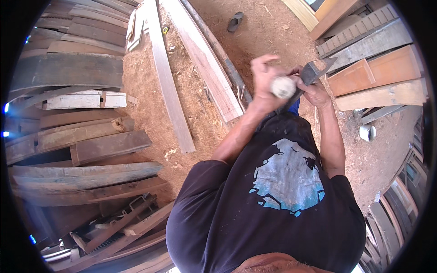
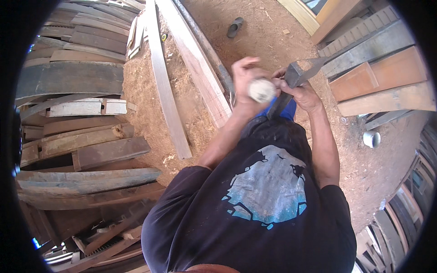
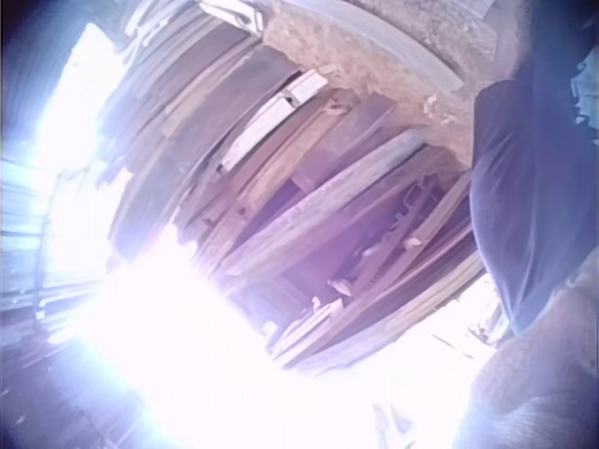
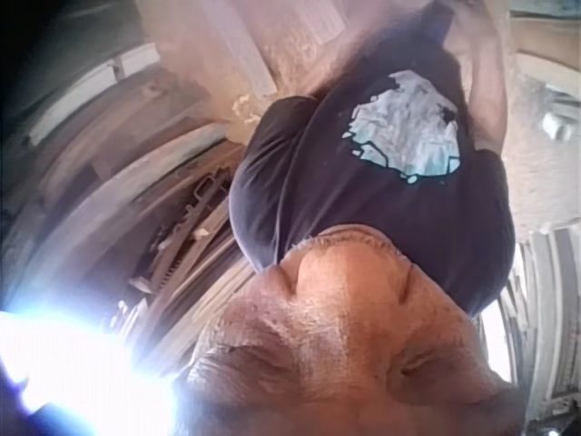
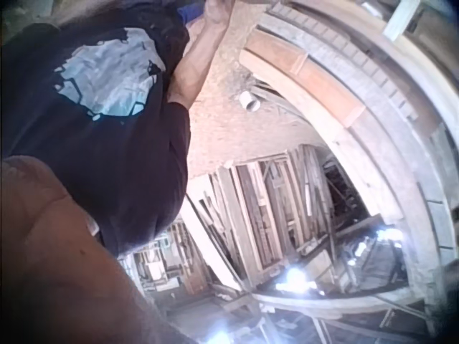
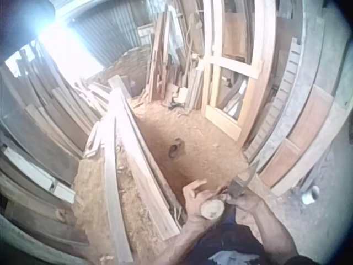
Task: The person selects a wooden plank from a pile, then uses a chisel and a wooden mallet to shape the end of the plank. The person repeatedly strikes the chisel to remove wood and refine the shape.
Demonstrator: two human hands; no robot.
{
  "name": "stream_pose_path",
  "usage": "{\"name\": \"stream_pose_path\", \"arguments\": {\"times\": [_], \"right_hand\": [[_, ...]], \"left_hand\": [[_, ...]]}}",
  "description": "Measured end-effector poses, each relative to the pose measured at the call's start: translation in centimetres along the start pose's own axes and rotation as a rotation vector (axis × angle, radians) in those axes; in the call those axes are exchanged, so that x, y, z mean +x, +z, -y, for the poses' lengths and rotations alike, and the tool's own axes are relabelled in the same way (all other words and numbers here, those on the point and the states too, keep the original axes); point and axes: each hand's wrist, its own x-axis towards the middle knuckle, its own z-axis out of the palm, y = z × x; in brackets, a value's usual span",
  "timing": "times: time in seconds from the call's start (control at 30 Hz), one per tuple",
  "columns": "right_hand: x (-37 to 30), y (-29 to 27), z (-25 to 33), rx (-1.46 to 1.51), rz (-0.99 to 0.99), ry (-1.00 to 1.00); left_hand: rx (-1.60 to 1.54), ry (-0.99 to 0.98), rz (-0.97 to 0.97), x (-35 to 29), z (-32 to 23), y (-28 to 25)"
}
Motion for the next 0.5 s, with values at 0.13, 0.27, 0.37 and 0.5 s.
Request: {"name": "stream_pose_path", "arguments": {"times": [0.13,0.27,0.37,0.5], "right_hand": [[0.7,-2.9,-0.7,0.234,0.074,0.015],[1.5,-4.7,-0.7,0.295,0.064,0.141],[3.5,-5.2,-1.0,0.181,0.034,0.129],[7.4,-6.0,-3.0,0.060,-0.106,0.220]], "left_hand": [[-0.042,0.106,0.087,1.9,-0.5,2.3],[0.012,0.153,0.297,0.8,0.2,2.5],[0.069,0.160,0.430,-0.6,1.3,3.1],[0.148,0.151,0.492,0.0,4.6,4.1]]}}
